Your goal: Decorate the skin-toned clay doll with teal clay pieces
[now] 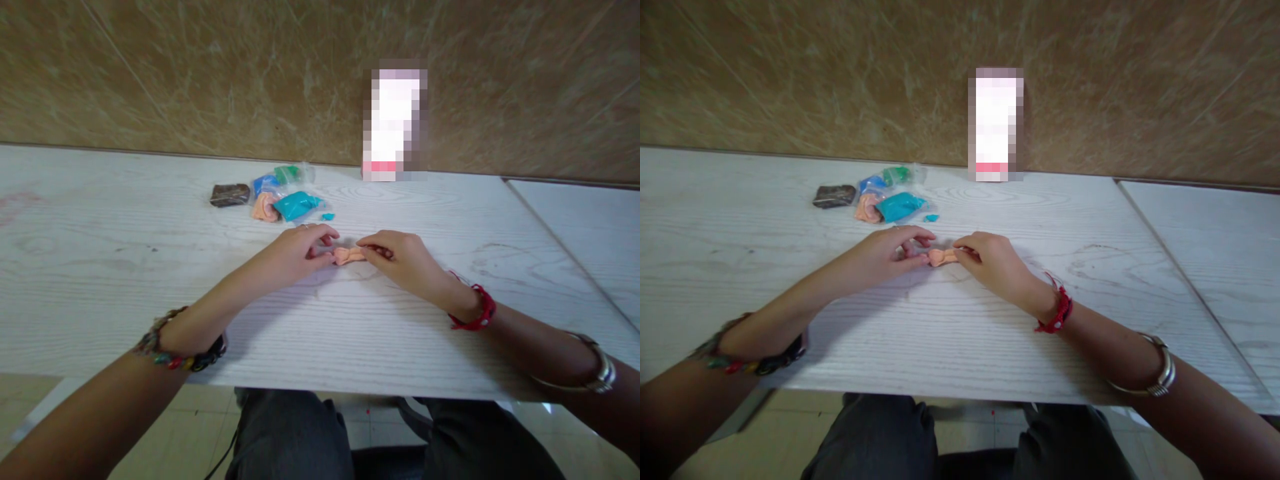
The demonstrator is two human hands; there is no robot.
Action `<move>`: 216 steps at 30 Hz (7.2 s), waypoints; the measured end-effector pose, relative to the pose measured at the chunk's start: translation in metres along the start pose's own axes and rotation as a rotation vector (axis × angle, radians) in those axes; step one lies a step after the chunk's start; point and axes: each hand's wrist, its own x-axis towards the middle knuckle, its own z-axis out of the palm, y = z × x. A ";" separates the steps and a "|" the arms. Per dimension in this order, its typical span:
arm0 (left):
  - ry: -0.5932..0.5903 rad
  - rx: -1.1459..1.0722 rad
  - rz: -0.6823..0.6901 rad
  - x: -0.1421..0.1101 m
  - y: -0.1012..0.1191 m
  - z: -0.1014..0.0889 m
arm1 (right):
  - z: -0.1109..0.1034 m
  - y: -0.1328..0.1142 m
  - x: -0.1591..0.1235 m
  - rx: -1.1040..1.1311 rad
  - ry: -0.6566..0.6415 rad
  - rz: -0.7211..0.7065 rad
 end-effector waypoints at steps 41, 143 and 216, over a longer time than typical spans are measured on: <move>0.149 0.128 0.167 0.010 -0.020 0.008 | -0.002 0.013 -0.004 -0.242 0.013 -0.130; 0.362 0.547 0.298 0.017 -0.035 -0.013 | -0.036 0.026 -0.015 -0.059 0.108 0.175; 0.117 -0.050 0.288 0.002 0.039 0.028 | -0.027 -0.011 -0.040 -0.309 0.161 -0.328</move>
